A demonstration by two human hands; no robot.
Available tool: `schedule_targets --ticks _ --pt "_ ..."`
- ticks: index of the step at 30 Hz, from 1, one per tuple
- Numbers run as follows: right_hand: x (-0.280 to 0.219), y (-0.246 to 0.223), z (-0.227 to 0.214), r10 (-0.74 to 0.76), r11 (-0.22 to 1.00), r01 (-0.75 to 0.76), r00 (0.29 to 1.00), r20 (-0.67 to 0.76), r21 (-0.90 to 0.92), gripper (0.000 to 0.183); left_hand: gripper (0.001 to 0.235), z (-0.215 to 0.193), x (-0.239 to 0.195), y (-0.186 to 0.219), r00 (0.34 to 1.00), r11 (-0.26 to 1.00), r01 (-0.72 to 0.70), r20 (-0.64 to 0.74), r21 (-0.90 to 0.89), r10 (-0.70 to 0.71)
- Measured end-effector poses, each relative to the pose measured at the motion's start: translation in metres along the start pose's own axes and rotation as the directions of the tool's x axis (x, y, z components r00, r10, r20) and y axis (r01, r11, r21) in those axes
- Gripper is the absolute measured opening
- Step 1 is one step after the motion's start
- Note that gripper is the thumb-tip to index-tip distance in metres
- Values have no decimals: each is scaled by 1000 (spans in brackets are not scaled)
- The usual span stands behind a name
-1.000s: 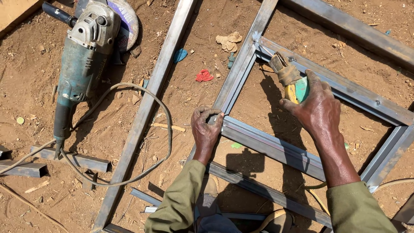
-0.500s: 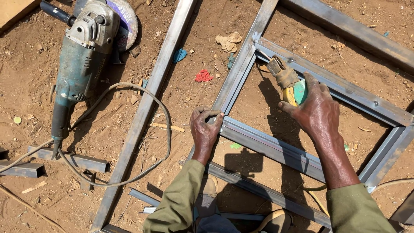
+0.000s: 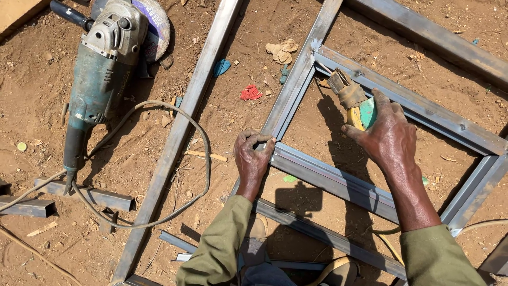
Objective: The person welds a rectangular metal frame lying on the ground. They hold the frame steady with one hand and use a welding torch with the other to join the metal pieces at the corners and along the seams.
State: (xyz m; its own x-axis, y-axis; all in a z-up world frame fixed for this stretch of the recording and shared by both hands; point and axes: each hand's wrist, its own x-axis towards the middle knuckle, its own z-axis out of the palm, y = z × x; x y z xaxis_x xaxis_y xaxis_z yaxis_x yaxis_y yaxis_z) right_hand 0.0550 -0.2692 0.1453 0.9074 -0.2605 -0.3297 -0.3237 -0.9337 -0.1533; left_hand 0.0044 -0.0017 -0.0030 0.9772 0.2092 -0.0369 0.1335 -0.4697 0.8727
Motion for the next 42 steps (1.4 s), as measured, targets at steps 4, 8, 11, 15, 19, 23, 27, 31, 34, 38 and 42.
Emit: schedule_targets --ticks 4,8,11,15,19,23,27,31,34,38,42 --pt "2 3 3 5 1000 -4 1000 2 -15 100 11 -4 5 4 998 999 32 46 -8 -32" --pt "3 7 6 -4 999 4 1000 3 -33 103 16 -11 20 -2 954 978 199 215 56 -207" --pt "3 4 3 -7 999 7 1000 1 -45 101 25 -14 38 4 848 905 414 319 99 -423" --pt "0 6 -1 -23 1000 23 999 -29 -17 101 30 -10 46 -11 831 910 394 374 128 -412" --pt "1 12 -4 -42 994 53 993 -107 100 93 31 -11 48 -12 802 889 454 410 53 -434" --pt "3 24 -11 -22 995 31 996 -92 96 94 30 -21 50 -2 877 964 259 405 57 -260" --pt "6 49 -38 34 995 -27 997 -69 101 92 33 -31 59 8 870 919 -390 351 62 346" --pt "-13 100 -90 23 999 -23 1000 -8 -35 101 44 -39 76 31 500 567 -806 709 170 497" --pt "-40 130 -135 54 991 -55 998 -15 -126 103 39 -32 97 15 197 387 -922 835 -20 513" --pt "-96 174 -157 -44 996 54 991 -130 76 99 40 -40 120 21 -50 279 -938 880 -203 473" --pt "-154 189 -141 80 990 -59 984 -162 129 98 35 -33 129 24 -105 282 -921 868 -269 485"
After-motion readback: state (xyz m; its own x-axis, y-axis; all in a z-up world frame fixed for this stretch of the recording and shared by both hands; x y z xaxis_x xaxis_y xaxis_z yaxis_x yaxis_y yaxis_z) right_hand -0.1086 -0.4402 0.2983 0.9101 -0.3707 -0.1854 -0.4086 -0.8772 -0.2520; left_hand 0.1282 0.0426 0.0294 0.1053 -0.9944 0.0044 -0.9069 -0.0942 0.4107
